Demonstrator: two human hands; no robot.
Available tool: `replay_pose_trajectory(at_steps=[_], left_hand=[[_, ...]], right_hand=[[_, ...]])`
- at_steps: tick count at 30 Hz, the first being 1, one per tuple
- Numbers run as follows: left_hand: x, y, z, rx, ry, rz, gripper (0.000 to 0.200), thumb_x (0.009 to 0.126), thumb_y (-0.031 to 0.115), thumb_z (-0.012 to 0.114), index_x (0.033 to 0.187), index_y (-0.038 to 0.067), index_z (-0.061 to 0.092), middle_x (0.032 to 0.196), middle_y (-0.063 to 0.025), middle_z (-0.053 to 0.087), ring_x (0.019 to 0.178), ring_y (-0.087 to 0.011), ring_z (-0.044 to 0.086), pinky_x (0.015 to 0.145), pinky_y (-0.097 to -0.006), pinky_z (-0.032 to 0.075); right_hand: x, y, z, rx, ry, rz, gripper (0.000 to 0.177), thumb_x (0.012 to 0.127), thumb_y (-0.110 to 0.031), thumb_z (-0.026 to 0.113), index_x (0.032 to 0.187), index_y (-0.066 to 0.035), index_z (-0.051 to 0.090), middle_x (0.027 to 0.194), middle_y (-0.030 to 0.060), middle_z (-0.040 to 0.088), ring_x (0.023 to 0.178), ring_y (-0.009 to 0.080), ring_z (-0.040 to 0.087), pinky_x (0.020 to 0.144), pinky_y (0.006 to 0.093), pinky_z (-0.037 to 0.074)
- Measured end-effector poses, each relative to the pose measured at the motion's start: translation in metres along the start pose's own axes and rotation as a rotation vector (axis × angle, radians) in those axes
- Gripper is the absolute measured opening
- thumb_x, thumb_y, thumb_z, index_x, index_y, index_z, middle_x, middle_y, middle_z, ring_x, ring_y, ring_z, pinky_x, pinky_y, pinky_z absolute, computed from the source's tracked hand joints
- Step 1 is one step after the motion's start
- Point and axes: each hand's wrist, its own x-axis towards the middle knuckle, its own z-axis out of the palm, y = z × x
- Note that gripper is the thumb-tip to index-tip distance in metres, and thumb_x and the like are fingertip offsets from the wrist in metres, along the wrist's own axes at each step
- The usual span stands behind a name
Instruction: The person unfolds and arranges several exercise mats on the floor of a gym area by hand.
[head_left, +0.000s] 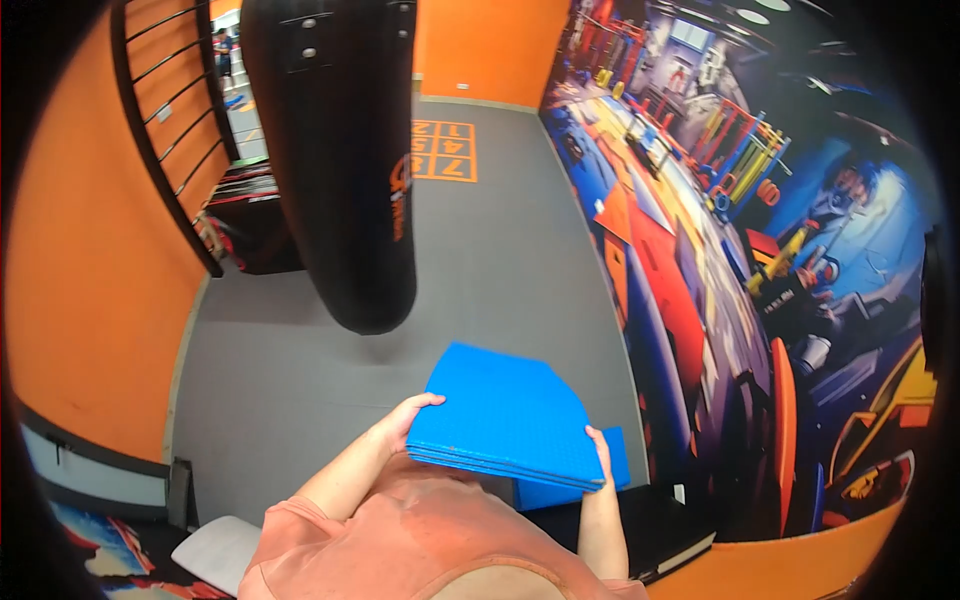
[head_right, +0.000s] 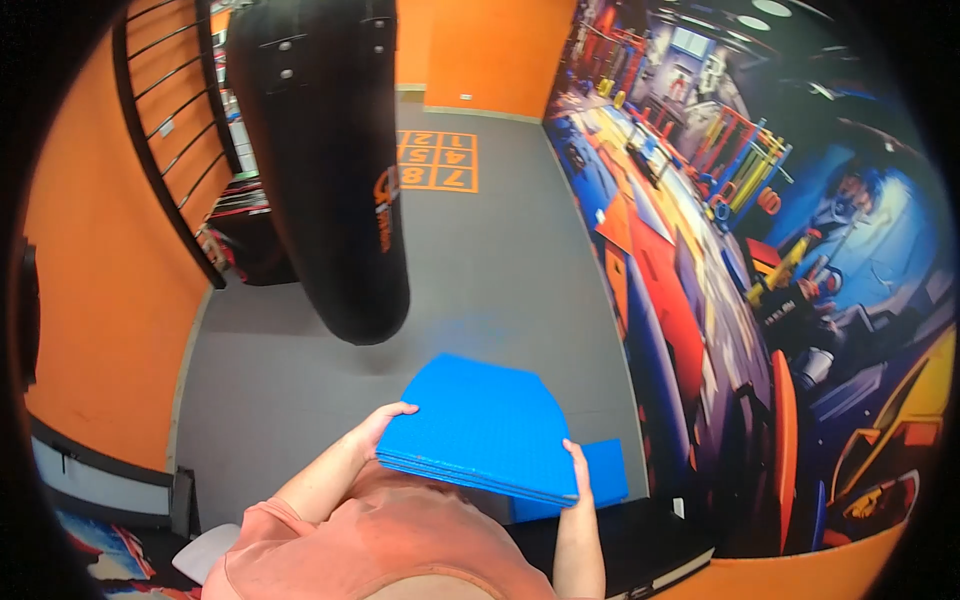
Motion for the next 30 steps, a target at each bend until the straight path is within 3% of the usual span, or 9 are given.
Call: replay_pose_trajectory(at_steps=[4, 12, 16, 17, 22, 24, 25, 28, 30], left_hand=[[-0.030, 0.007, -0.035, -0.111, 0.076, -0.048, 0.060, 0.091, 0.037, 0.063, 0.137, 0.001, 0.050, 0.133, -0.0209, 0.059, 0.116, -0.0344, 0.059, 0.101, -0.0512, 0.049], [-0.064, 0.052, -0.112, -0.234, 0.116, -0.100, 0.052, 0.091, 0.032, 0.060, 0.134, 0.005, 0.052, 0.130, -0.0182, 0.060, 0.114, -0.0342, 0.060, 0.101, -0.0498, 0.050], [-0.085, 0.088, -0.107, -0.033, 0.274, 0.069, 0.051, 0.093, 0.024, 0.060, 0.142, 0.016, 0.049, 0.148, -0.0169, 0.045, 0.125, -0.0336, 0.053, 0.101, -0.0508, 0.051], [-0.081, 0.101, -0.119, -0.013, 0.051, 0.021, 0.055, 0.094, 0.021, 0.060, 0.146, 0.024, 0.045, 0.151, -0.0137, 0.039, 0.129, -0.0330, 0.049, 0.102, -0.0514, 0.051], [-0.046, 0.125, -0.101, 0.019, 0.086, -0.036, 0.047, 0.093, 0.021, 0.065, 0.137, 0.021, 0.047, 0.138, -0.0093, 0.048, 0.127, -0.0303, 0.051, 0.102, -0.0517, 0.050], [-0.018, 0.131, -0.084, -0.003, 0.072, -0.045, 0.042, 0.093, 0.020, 0.066, 0.131, 0.020, 0.049, 0.134, -0.0076, 0.049, 0.127, -0.0288, 0.051, 0.101, -0.0514, 0.050], [0.001, 0.131, -0.077, -0.019, 0.058, -0.015, 0.036, 0.093, 0.019, 0.066, 0.125, 0.019, 0.049, 0.130, -0.0077, 0.051, 0.122, -0.0281, 0.054, 0.097, -0.0497, 0.053], [0.070, 0.138, -0.066, -0.051, 0.072, -0.014, 0.026, 0.094, 0.017, 0.066, 0.114, 0.017, 0.049, 0.122, -0.0092, 0.057, 0.111, -0.0275, 0.063, 0.088, -0.0453, 0.058], [0.119, 0.139, -0.058, -0.079, 0.101, -0.041, 0.022, 0.096, 0.015, 0.065, 0.111, 0.016, 0.048, 0.116, -0.0106, 0.060, 0.103, -0.0276, 0.067, 0.082, -0.0428, 0.060]], right_hand=[[0.015, 0.014, 0.054, -0.183, 0.183, 0.067, 0.060, 0.085, -0.041, 0.068, 0.130, -0.002, 0.058, 0.125, 0.0175, 0.065, 0.108, 0.0323, 0.064, 0.095, 0.0453, 0.053], [0.046, 0.060, 0.122, -0.238, 0.190, 0.135, 0.067, 0.078, -0.046, 0.073, 0.129, -0.005, 0.059, 0.125, 0.0161, 0.063, 0.109, 0.0313, 0.061, 0.091, 0.0466, 0.052], [0.047, 0.066, 0.166, -0.233, 0.215, 0.110, 0.065, 0.082, -0.045, 0.070, 0.131, -0.005, 0.058, 0.130, 0.0165, 0.062, 0.114, 0.0320, 0.060, 0.096, 0.0482, 0.050], [0.048, 0.066, 0.174, -0.230, 0.215, 0.113, 0.065, 0.082, -0.045, 0.070, 0.131, -0.005, 0.058, 0.130, 0.0165, 0.062, 0.114, 0.0320, 0.060, 0.096, 0.0482, 0.050], [0.055, 0.040, 0.185, 0.126, 0.035, 0.026, 0.067, 0.099, -0.061, 0.047, 0.139, -0.008, 0.054, 0.137, 0.0158, 0.058, 0.123, 0.0338, 0.056, 0.102, 0.0541, 0.046], [0.065, 0.021, 0.182, 0.090, -0.081, -0.191, 0.072, 0.101, -0.065, 0.039, 0.148, -0.012, 0.044, 0.148, 0.0159, 0.049, 0.126, 0.0363, 0.053, 0.101, 0.0588, 0.045], [0.070, 0.007, 0.180, 0.106, -0.061, -0.247, 0.074, 0.102, -0.066, 0.034, 0.160, -0.022, 0.021, 0.157, 0.0212, 0.035, 0.128, 0.0408, 0.052, 0.100, 0.0618, 0.046], [0.093, -0.025, 0.189, -0.188, 0.103, -0.411, 0.075, 0.103, -0.064, 0.036, 0.162, -0.034, 0.001, 0.160, 0.0279, 0.024, 0.134, 0.0440, 0.047, 0.100, 0.0630, 0.045], [0.123, -0.043, 0.186, -0.396, 0.121, -0.422, 0.089, 0.101, -0.052, 0.057, 0.160, -0.039, -0.009, 0.163, 0.0328, 0.011, 0.142, 0.0465, 0.036, 0.102, 0.0654, 0.042]])
